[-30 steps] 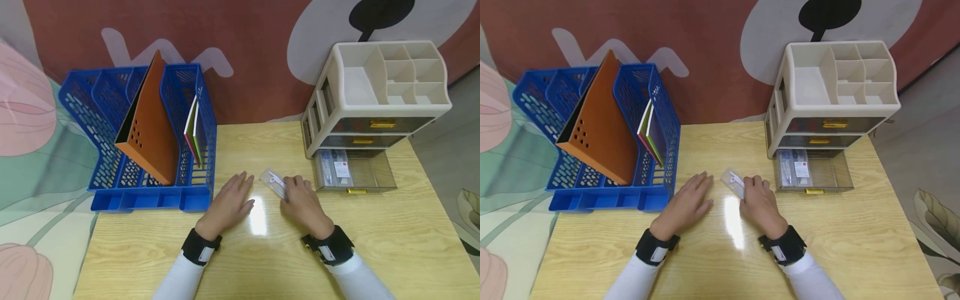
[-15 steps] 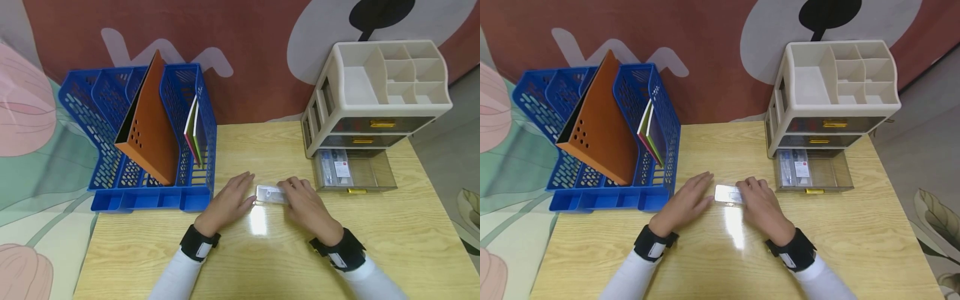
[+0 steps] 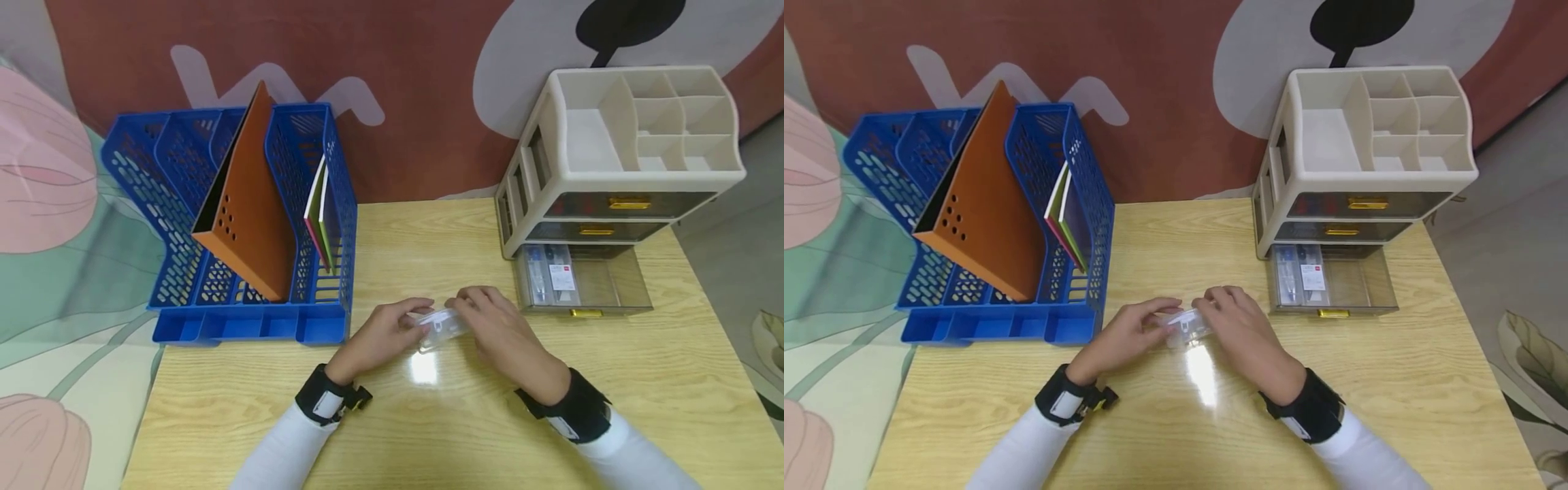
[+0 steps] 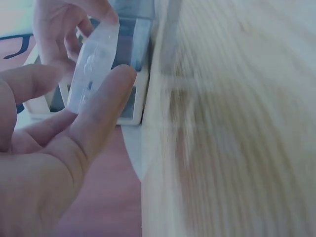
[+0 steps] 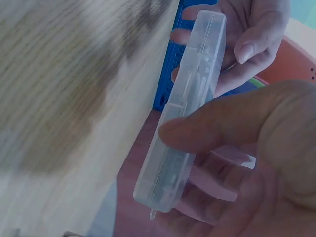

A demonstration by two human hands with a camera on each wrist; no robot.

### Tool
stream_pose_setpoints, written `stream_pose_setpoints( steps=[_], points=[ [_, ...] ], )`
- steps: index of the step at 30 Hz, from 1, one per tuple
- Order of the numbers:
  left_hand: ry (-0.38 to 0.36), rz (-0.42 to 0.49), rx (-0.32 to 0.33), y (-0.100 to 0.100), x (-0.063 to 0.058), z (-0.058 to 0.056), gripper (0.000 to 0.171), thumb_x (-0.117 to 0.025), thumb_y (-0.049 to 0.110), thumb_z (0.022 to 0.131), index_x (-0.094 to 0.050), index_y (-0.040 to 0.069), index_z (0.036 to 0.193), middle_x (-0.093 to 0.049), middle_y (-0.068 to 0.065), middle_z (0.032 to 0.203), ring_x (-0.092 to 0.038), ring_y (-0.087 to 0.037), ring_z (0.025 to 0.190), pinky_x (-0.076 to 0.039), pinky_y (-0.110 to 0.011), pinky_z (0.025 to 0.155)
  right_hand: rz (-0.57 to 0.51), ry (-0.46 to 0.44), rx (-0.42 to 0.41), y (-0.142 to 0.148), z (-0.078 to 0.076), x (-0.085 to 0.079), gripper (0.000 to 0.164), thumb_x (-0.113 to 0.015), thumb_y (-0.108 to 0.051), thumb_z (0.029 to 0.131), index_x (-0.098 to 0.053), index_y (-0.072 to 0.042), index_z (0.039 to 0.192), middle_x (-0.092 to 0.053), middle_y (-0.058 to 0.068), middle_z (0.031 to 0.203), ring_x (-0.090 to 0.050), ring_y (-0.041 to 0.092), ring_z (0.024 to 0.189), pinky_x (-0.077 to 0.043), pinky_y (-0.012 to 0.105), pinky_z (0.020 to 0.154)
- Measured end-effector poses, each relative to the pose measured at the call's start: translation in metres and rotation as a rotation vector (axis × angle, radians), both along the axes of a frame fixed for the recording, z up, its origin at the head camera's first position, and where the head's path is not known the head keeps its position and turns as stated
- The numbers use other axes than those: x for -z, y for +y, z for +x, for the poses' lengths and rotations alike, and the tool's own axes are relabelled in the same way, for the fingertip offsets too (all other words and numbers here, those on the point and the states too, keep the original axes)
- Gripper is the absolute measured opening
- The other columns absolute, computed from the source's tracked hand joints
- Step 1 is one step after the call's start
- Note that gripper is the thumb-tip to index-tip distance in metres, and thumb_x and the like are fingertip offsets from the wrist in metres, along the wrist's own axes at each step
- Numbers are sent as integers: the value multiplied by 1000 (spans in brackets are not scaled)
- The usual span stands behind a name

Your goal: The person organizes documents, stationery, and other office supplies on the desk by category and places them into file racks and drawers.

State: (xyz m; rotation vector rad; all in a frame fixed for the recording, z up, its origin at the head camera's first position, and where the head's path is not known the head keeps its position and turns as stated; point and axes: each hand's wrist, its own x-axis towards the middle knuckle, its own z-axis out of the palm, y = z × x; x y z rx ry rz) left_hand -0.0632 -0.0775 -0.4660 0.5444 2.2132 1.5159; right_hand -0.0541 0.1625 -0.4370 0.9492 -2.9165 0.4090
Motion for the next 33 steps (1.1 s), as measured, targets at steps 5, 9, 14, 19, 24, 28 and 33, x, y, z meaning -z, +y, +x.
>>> stream_pose_setpoints(
  steps=[5, 9, 14, 19, 24, 28, 33],
  points=[
    [-94, 31, -50, 4, 2, 0, 37, -71, 14, 98, -66, 4, 133, -77, -13, 110, -75, -16, 95, -61, -24, 75, 17, 26, -43, -4, 2, -4, 67, -72, 24, 68, -67, -14, 124, -63, 10, 126, -57, 37, 125, -54, 49, 103],
    [-161, 61, -54, 6, 5, 0, 35, -71, 13, 97, -68, 3, 130, -77, -12, 107, -75, -14, 90, -62, -25, 73, 34, 27, -81, -6, 4, -4, 67, -76, 22, 69, -67, -15, 125, -62, 10, 128, -54, 40, 132, -50, 50, 110],
    [-194, 96, -60, 7, 8, 2, 34, -70, 8, 96, -68, 0, 129, -76, -16, 110, -76, -18, 92, -63, -27, 74, 14, 75, -77, -5, 3, 0, 65, -77, 16, 74, -66, -14, 131, -61, 14, 137, -48, 46, 139, -44, 56, 115],
    [-180, 138, -121, 8, 10, 5, 34, -69, 3, 96, -67, -4, 129, -75, -21, 111, -76, -21, 94, -62, -25, 76, -76, 83, 40, 4, -2, 8, 69, -80, -3, 81, -54, -5, 145, -52, 25, 148, -48, 51, 136, -43, 62, 112],
    [-177, 155, -188, 9, 10, 8, 35, -69, 1, 95, -67, -3, 130, -73, -22, 110, -74, -18, 91, -60, -22, 74, -256, -111, 181, 16, -6, 15, 73, -73, -14, 92, -38, 6, 152, -45, 31, 150, -51, 49, 133, -47, 63, 108],
    [-199, 176, -234, 11, 10, 11, 36, -70, 2, 95, -67, 0, 131, -73, -20, 113, -75, -20, 96, -61, -24, 77, -461, -380, 278, 21, -4, 24, 75, -68, -19, 100, -26, 6, 157, -49, 30, 147, -57, 46, 128, -52, 60, 103],
    [-212, 225, -263, 16, 13, 16, 36, -69, 1, 95, -66, 0, 131, -73, -20, 114, -75, -25, 100, -63, -29, 77, -766, -583, 292, 16, 1, 34, 69, -63, -8, 102, -24, 5, 157, -59, 33, 134, -69, 31, 113, -60, 42, 93]
  ],
)
